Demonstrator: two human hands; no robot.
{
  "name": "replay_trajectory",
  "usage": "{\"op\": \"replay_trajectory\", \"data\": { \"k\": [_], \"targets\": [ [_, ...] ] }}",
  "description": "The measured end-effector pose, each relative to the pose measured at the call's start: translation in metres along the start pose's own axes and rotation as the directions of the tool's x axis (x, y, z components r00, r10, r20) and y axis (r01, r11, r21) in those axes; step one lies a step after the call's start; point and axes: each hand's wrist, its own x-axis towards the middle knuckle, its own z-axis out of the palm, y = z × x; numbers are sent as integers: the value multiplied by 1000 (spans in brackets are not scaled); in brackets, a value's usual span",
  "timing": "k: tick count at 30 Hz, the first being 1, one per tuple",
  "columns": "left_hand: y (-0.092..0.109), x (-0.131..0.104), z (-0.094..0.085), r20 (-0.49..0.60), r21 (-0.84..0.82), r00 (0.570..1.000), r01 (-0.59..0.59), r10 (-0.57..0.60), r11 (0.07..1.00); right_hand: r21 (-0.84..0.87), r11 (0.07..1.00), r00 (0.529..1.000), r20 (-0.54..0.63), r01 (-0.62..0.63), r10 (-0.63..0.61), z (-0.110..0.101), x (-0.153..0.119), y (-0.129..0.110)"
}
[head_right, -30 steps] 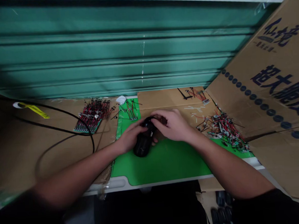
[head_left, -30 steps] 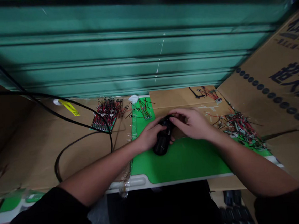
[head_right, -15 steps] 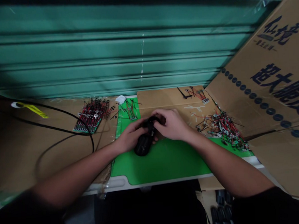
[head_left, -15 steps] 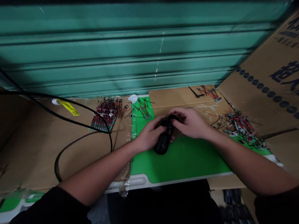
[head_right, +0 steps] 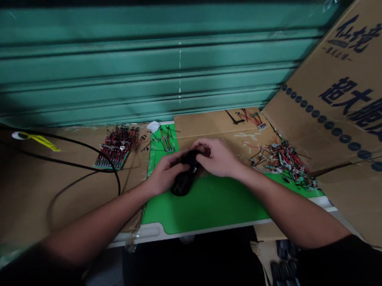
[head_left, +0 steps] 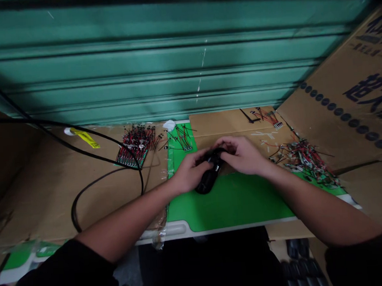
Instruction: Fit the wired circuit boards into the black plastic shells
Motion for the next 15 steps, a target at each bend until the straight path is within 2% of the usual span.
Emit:
{"op": "replay_trajectory", "data": {
  "k": [6,8,11,15],
  "targets": [
    [1,-4,-5,167,-62,986,17,-6,998,37,999,995,-98,-2,5,-8,4,6],
    [-4,-4,-4,153,-21,988,-12,15,1000,27,1000,996,-93,-14,17,-9,5,6],
    [-10,-4,-1,96,82,990,-114,106,990,-6,1000,997,-73,-25,25,-10,4,4],
    [-2,-7,0,82,299,977,-214,198,930,-16,999,995,-88,-39,37,-10,4,3]
  ]
}}
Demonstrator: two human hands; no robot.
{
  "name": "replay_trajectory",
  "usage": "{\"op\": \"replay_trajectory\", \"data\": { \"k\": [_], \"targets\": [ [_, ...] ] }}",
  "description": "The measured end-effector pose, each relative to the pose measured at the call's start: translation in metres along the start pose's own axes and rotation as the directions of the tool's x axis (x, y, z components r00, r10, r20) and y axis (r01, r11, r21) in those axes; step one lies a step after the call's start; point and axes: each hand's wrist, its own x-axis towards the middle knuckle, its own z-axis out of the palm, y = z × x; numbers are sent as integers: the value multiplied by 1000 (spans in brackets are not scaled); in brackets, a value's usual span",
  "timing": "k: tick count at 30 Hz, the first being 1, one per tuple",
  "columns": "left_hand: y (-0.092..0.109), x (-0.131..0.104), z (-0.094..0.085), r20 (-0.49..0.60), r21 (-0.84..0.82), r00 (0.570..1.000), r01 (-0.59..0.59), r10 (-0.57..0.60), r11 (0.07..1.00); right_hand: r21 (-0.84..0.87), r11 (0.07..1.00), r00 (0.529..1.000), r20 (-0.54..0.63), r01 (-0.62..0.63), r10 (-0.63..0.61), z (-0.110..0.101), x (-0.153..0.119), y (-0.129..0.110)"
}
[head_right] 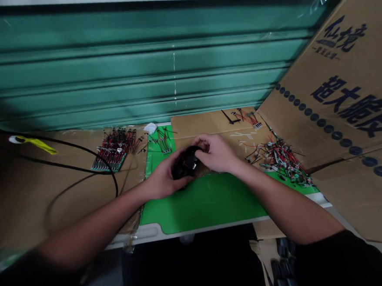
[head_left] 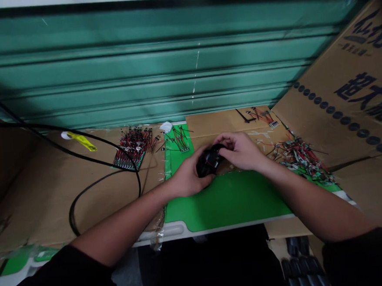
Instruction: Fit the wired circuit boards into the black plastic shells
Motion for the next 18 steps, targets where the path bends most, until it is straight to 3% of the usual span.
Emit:
{"op": "replay_trajectory", "data": {
  "k": [5,10,13,18],
  "targets": [
    [39,-5,-7,-48,382,999,0,20,924,70,997,999,-46,-25,29,4,0,-1],
    [66,-8,4,-50,729,997,79,-63,680,39,999,998,-49,-35,37,12,0,-3],
    [67,-12,10,-78,813,987,144,-140,565,2,999,999,-23,-39,39,17,-1,-1],
    [65,-17,11,-106,806,981,180,-162,563,-19,1000,997,80,4,-3,24,-9,2]
  ]
}}
